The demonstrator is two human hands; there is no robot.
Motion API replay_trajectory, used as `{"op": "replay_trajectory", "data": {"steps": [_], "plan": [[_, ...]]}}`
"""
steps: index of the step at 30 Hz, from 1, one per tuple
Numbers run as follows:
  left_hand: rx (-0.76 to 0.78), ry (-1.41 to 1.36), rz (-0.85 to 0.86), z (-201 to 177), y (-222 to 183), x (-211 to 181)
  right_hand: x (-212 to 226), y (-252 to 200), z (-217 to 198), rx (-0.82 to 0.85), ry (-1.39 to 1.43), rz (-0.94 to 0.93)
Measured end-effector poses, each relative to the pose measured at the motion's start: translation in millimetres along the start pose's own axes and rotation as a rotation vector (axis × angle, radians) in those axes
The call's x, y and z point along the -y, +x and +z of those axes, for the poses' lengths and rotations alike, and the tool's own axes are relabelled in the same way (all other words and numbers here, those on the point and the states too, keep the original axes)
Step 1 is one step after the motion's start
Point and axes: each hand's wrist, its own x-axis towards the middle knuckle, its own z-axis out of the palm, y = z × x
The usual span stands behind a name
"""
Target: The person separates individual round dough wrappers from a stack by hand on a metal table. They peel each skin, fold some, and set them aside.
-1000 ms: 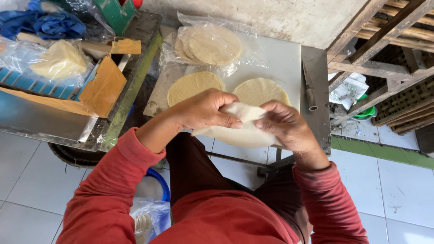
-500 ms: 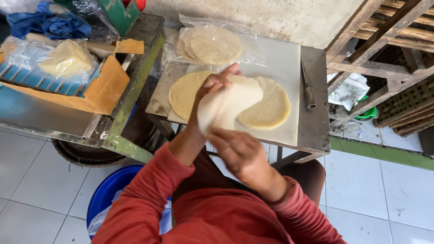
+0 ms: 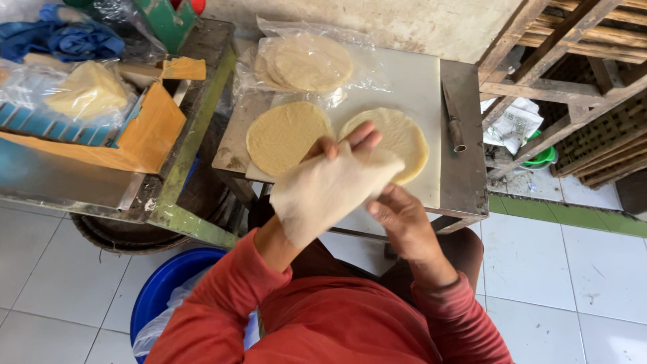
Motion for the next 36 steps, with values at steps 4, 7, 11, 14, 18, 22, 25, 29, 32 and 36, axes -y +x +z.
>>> {"op": "replay_trajectory", "data": {"steps": [4, 7, 11, 14, 18, 22, 25, 29, 32, 36], "plan": [[0.045, 0.13, 0.049, -6.4, -44.4, -1.5, -18.2, -22.9, -18.9, -0.083, 0.279, 0.154], [-0.304, 0.062, -0.16, -14.2, -75.7, -0.3, -13.0, -35.6, -36.1, -0.099, 0.156, 0.159], [-0.6, -0.091, -0.333, -30.4, -98.9, 6.5, 2.0, -41.4, -41.4, -0.13, -0.112, 0.396], [-0.654, -0.171, -0.428, -38.5, -104.4, 4.7, 13.0, -37.1, -41.5, -0.079, -0.236, 0.511], [-0.659, 0.19, -0.533, -36.5, -91.2, 0.7, 25.4, -25.4, -51.1, -0.002, -0.401, 0.466], [-0.644, 0.21, -0.51, -24.9, -58.3, -16.3, 45.3, -14.0, -67.3, 0.025, -0.518, 0.447], [-0.643, 0.495, -0.589, -16.2, -22.5, -30.1, 65.7, 4.1, -79.6, 0.119, -0.728, 0.395], [-0.474, 1.019, -0.551, -20.3, 48.0, -50.1, 93.6, 63.5, -103.8, 0.036, -0.905, 0.446], [-0.388, 1.427, -0.366, -37.4, 104.4, -64.6, 104.2, 110.7, -122.9, 0.102, -0.944, 0.246], [-0.319, 1.537, -0.218, -71.7, 123.0, -61.7, 94.7, 146.5, -144.6, 0.233, -1.143, -0.409]]}}
